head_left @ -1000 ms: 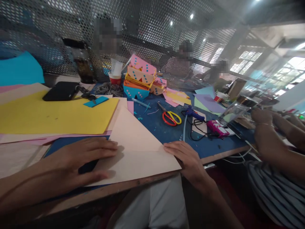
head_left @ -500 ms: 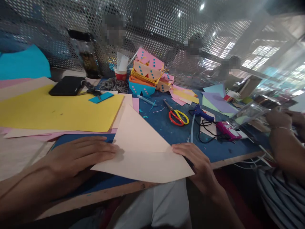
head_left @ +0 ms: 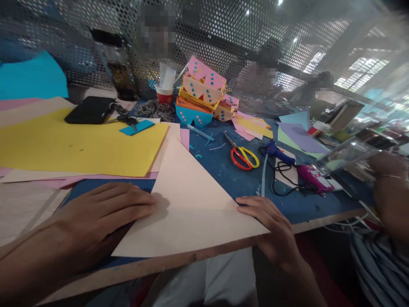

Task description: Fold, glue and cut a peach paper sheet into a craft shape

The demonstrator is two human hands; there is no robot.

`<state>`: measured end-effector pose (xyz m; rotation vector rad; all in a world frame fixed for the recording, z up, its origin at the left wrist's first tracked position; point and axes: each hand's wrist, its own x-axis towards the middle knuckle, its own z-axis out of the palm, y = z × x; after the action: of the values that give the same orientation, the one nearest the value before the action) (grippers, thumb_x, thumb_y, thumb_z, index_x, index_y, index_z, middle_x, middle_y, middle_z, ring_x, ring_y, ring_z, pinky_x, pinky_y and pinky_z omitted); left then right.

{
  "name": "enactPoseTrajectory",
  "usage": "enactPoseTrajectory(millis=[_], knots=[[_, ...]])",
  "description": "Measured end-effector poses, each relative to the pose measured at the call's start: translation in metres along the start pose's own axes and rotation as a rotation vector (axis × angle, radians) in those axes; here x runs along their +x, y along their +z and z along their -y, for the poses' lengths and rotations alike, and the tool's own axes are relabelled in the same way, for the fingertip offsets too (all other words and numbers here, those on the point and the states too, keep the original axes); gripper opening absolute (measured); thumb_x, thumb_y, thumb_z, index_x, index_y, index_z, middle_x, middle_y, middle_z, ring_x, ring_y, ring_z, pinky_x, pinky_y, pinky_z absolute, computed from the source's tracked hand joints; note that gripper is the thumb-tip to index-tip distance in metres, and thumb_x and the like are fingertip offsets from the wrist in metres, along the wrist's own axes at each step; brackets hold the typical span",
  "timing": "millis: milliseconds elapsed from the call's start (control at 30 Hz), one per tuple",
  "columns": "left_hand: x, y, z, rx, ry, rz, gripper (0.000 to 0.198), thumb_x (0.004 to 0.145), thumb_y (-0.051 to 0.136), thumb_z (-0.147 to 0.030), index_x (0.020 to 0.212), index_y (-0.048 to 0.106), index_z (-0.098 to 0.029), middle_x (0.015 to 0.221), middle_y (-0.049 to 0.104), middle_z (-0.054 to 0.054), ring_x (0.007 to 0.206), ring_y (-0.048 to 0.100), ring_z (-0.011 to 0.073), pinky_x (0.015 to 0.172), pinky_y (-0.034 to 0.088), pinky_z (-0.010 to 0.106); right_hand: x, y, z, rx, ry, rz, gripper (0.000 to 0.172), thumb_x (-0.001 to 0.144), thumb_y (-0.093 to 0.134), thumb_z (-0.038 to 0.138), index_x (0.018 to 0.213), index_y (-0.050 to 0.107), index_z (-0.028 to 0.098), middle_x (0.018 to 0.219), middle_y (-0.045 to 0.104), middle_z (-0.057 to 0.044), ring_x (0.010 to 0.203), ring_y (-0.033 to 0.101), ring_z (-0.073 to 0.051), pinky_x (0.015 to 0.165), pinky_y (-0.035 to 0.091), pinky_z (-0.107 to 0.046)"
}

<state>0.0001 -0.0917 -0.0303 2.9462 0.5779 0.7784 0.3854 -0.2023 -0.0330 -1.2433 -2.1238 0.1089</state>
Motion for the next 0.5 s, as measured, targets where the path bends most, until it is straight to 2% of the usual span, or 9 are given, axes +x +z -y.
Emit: enactPoseTrajectory(millis=[67,200,333,400,500], knots=[[0.002,0.0,0.0,-0.007,0.018,0.005,0.055,0.088,0.051,-0.015,0.138,0.056,-0.04,0.12,0.073,-0.006,0.102,0.068,0.0179,0.093,0.053,0.032,-0.001,0.001,-0.002,0.012,-0.006,-0.005,0.034,0.091,0.052,0.014,0.122,0.064,0.022,0.125,0.066,-0.01,0.117,0.061,-0.026,0.099,0.046,-0.045],[0.002,0.001,-0.01,-0.049,-0.125,-0.091,0.066,0.089,0.045,-0.012,0.143,0.046,-0.049,0.118,0.073,-0.009,0.106,0.066,0.0202,0.099,0.05,0.04,-0.003,0.002,-0.004,0.024,-0.003,-0.013,0.037,0.088,0.052,0.01,0.12,0.064,0.023,0.125,0.067,-0.009,0.118,0.061,-0.026,0.099,0.047,-0.045],[-0.005,0.004,-0.013,-0.069,-0.147,-0.069,0.066,0.09,0.045,-0.018,0.145,0.041,-0.052,0.12,0.072,-0.01,0.111,0.065,0.0225,0.101,0.047,0.043,-0.004,0.002,-0.002,0.003,0.031,-0.02,0.036,0.086,0.053,0.007,0.117,0.064,0.023,0.124,0.067,-0.008,0.117,0.06,-0.024,0.1,0.046,-0.044],[-0.011,0.007,-0.01,-0.055,-0.176,-0.047,0.064,0.089,0.046,-0.021,0.144,0.042,-0.054,0.123,0.07,-0.012,0.114,0.063,0.0229,0.104,0.043,0.044,-0.002,0.002,0.0,-0.001,0.046,-0.031,0.035,0.086,0.052,0.005,0.114,0.064,0.023,0.122,0.067,-0.007,0.117,0.06,-0.024,0.1,0.046,-0.043],[-0.02,0.015,-0.002,-0.04,-0.237,-0.028,0.057,0.09,0.048,-0.024,0.137,0.051,-0.055,0.127,0.068,-0.013,0.118,0.06,0.025,0.11,0.035,0.046,0.002,0.002,0.002,0.015,0.066,-0.037,0.032,0.088,0.052,0.005,0.113,0.063,0.023,0.121,0.067,-0.007,0.116,0.06,-0.023,0.099,0.047,-0.043]])
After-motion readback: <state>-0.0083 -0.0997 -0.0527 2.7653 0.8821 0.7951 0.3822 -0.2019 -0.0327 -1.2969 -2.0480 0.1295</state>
